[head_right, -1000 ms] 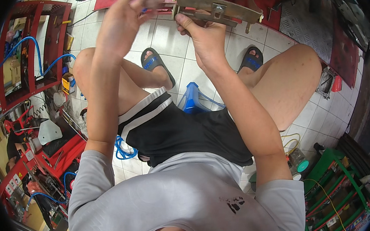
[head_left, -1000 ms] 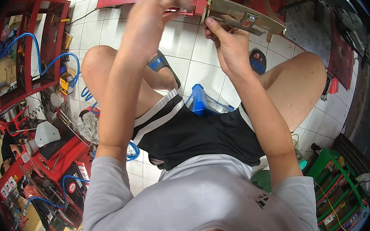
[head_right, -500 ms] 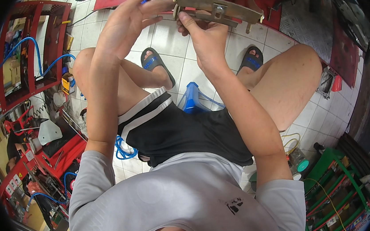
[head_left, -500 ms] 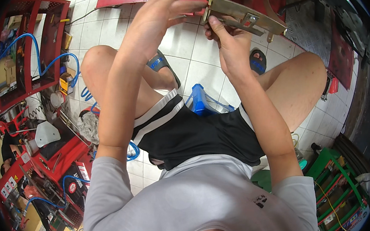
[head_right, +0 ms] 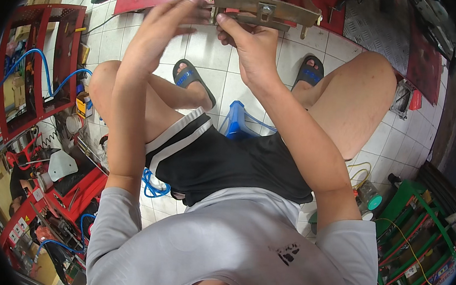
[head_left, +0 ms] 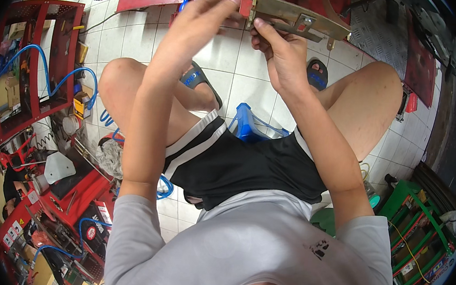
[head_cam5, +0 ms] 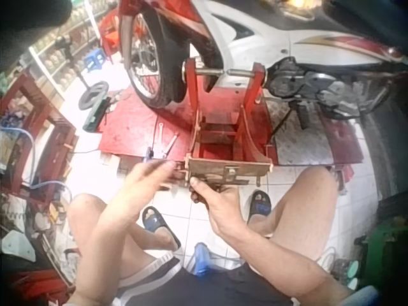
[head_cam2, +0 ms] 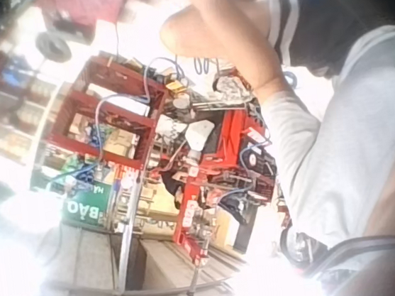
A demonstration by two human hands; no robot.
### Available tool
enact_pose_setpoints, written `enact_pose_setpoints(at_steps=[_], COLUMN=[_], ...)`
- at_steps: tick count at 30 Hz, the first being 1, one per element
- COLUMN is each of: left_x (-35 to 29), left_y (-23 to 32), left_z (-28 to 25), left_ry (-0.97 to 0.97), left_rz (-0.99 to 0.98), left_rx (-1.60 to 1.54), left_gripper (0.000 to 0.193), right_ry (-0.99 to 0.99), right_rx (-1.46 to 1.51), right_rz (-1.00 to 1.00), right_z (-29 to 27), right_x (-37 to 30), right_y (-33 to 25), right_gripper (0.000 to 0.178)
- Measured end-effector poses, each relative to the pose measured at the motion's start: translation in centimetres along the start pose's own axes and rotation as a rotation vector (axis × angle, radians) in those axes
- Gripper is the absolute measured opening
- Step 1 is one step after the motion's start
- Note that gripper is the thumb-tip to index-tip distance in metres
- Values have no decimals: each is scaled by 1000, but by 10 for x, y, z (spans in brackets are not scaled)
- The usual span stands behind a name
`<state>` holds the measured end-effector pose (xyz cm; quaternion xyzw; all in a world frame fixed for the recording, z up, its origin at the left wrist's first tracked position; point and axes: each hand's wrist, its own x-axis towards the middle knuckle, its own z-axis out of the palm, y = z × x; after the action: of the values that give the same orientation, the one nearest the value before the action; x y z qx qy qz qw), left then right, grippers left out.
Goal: The person sits on a low stool and assembles a metal mechanical component, likely a brake assembly. They insert a long metal rod into the assembly and manipulate small metal parts, such as washers or nuts, with their hands to secure the components together.
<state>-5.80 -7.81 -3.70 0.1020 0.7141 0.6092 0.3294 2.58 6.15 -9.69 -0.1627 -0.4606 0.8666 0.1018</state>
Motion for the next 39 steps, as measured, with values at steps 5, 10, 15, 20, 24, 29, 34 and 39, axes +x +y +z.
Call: enact_pose_setpoints(at_steps=[5, 10, 15, 20, 24, 29, 34, 39], left_x=[5, 5, 13, 16, 20, 15, 9, 0], left_y=[-10, -12, -20, -25, -23, -7, 7, -24], left_z=[2, 9, 16, 18, 19, 11, 12, 14], left_ry=[-56, -49, -38, 28, -25, -76, -82, -2], left_rz=[105, 135, 161, 174, 137, 56, 4, -163], left_rx=[253, 88, 110, 198, 278, 315, 272, -334], left_gripper=[42, 37, 32, 36, 31, 28, 33, 39], right_ry=[5, -45, -164, -573, -367, 101, 207, 357], right_rx=[36, 10, -350, -1712, -1936, -1977, -1945, -1834], right_rz=[-25, -38, 148, 342, 316, 109, -13, -204], right_z=[2, -4, -40, -131, -205, -226, -309, -296], right_x=[-1, -3, -12, -3, 72, 142, 184, 195], right_y=[2, 3, 14, 9, -21, -32, -8, 7], right_gripper=[11, 15, 22, 30, 31, 34, 48, 42])
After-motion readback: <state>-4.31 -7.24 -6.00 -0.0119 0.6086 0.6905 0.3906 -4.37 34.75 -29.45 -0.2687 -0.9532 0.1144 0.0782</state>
